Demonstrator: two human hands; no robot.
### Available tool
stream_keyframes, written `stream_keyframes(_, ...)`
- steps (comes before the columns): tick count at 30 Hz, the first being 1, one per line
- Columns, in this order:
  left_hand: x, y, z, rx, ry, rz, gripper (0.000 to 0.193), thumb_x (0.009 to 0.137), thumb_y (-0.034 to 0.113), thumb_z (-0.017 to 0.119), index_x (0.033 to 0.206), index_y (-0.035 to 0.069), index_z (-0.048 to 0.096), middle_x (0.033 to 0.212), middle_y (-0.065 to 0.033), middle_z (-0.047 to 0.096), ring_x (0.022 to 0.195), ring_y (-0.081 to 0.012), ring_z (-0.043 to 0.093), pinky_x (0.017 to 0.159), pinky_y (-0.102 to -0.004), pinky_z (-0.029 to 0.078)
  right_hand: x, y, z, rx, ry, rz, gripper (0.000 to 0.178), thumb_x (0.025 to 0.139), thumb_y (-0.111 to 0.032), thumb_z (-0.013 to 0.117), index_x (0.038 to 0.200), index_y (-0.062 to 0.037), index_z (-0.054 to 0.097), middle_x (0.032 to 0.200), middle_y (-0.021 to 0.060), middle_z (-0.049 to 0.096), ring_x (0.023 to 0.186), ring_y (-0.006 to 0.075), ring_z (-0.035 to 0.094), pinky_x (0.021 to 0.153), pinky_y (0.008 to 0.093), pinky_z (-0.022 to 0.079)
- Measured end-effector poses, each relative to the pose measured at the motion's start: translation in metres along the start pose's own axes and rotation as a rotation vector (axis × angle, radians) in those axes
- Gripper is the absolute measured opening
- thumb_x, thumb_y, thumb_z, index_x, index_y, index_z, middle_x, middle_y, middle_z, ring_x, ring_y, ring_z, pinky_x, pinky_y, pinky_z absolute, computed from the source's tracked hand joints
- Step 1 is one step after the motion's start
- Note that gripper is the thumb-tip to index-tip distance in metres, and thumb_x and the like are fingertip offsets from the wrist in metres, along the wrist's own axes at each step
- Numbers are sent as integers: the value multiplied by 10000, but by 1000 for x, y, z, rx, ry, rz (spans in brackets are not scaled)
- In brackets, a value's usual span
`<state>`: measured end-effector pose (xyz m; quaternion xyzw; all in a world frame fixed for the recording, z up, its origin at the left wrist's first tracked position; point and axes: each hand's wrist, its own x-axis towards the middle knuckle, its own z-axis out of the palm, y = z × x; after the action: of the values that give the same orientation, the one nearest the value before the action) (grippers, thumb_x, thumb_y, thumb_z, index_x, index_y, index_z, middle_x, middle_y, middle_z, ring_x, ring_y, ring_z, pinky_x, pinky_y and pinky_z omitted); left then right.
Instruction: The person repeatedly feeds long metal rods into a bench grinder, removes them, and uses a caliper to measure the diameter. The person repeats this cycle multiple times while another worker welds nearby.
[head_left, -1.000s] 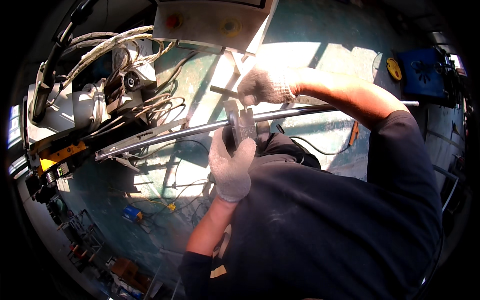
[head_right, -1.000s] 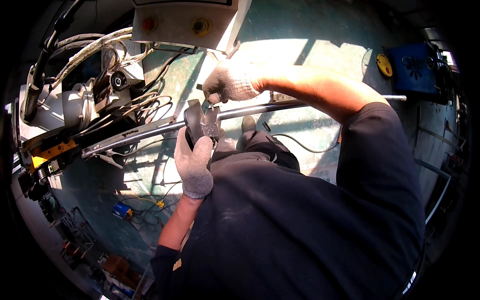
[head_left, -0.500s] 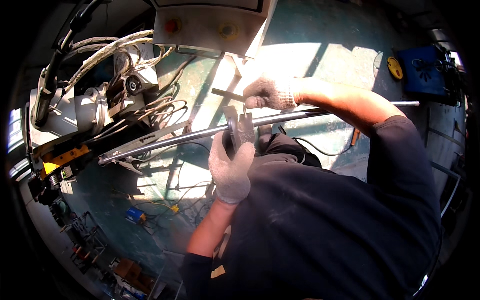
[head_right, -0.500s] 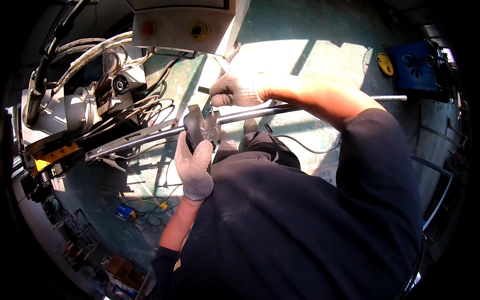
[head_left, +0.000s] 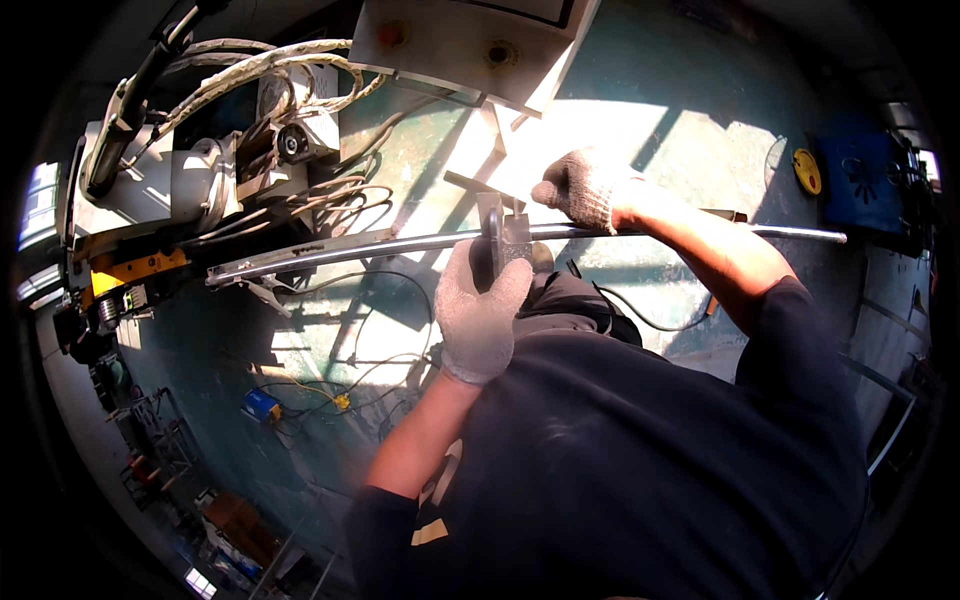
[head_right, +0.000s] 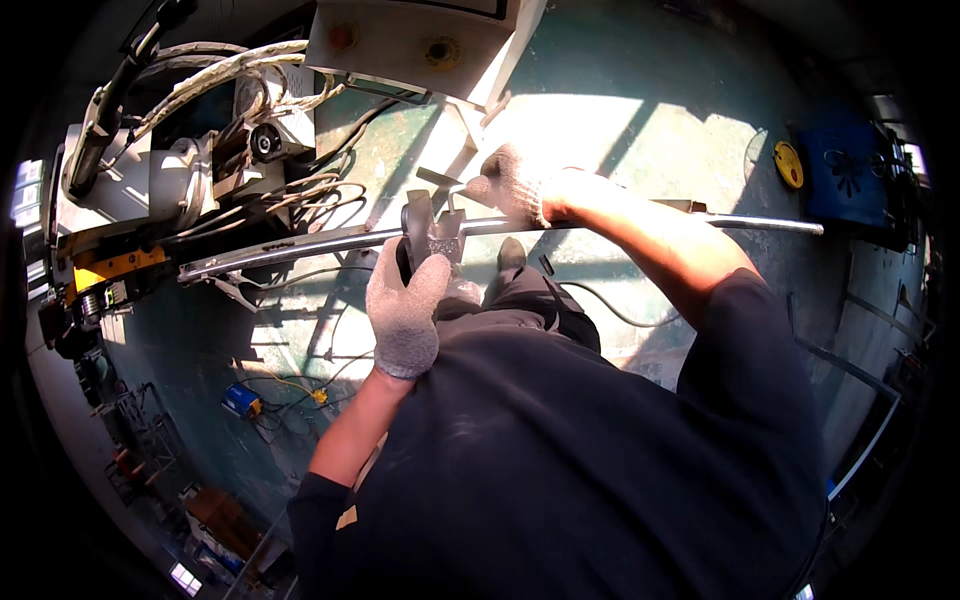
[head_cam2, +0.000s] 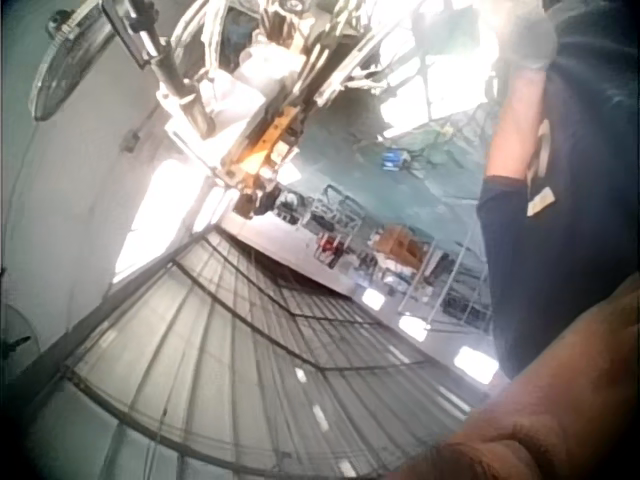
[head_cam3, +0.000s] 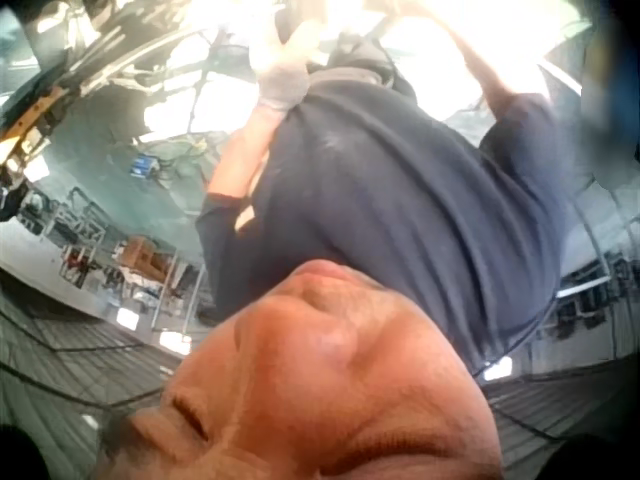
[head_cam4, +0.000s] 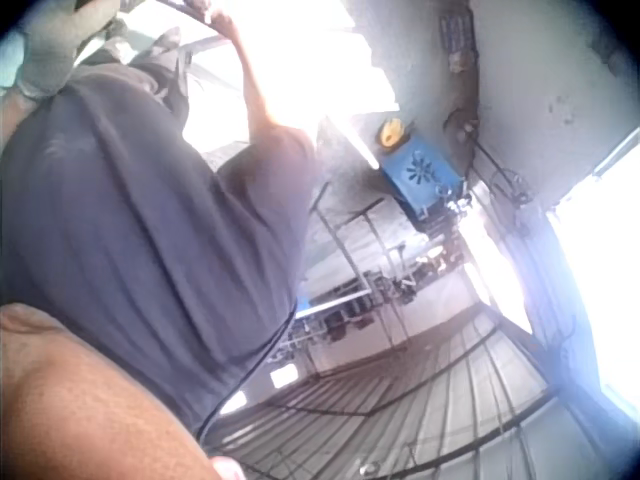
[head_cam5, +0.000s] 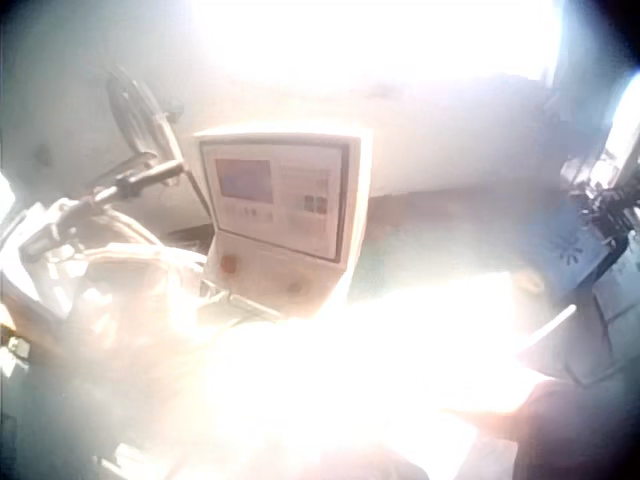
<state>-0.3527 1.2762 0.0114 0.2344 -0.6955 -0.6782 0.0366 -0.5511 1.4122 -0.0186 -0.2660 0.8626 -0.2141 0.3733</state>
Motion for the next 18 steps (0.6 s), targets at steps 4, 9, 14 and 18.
stream_keyframes(4,6,26,-15,-67,-98,-145,337,965,207,784,1192,-22,684,1042,-60,725,965,-112,654,881,-303,545,3,19,11,67,86,-105,383,1047,-355,693,1127,13,760,954,203,771,901,288,745,862,432,576)
stream_keyframes(9,-8,-20,-57,31,-108,-56,389,983,314,799,1195,7,689,1020,-89,727,929,-151,683,864,-331,564,-23,1,-15,89,327,-113,385,1025,-325,740,1266,-25,738,1227,178,780,1134,295,748,993,381,573)
stream_keyframes(14,-51,-61,-143,179,36,-87,288,1053,294,717,1209,52,701,1008,-109,732,929,-152,709,836,-338,577,-88,-48,-45,168,948,-234,288,1103,-207,661,1295,-7,739,1175,77,773,1089,130,706,1003,281,541)
stream_keyframes(18,-84,-127,-222,-2,104,-176,219,1052,221,715,1178,41,715,1041,-75,734,932,-129,690,848,-308,583,-121,-132,12,116,1262,-567,244,1108,-172,640,1232,7,751,1109,105,789,1018,191,746,941,321,583)
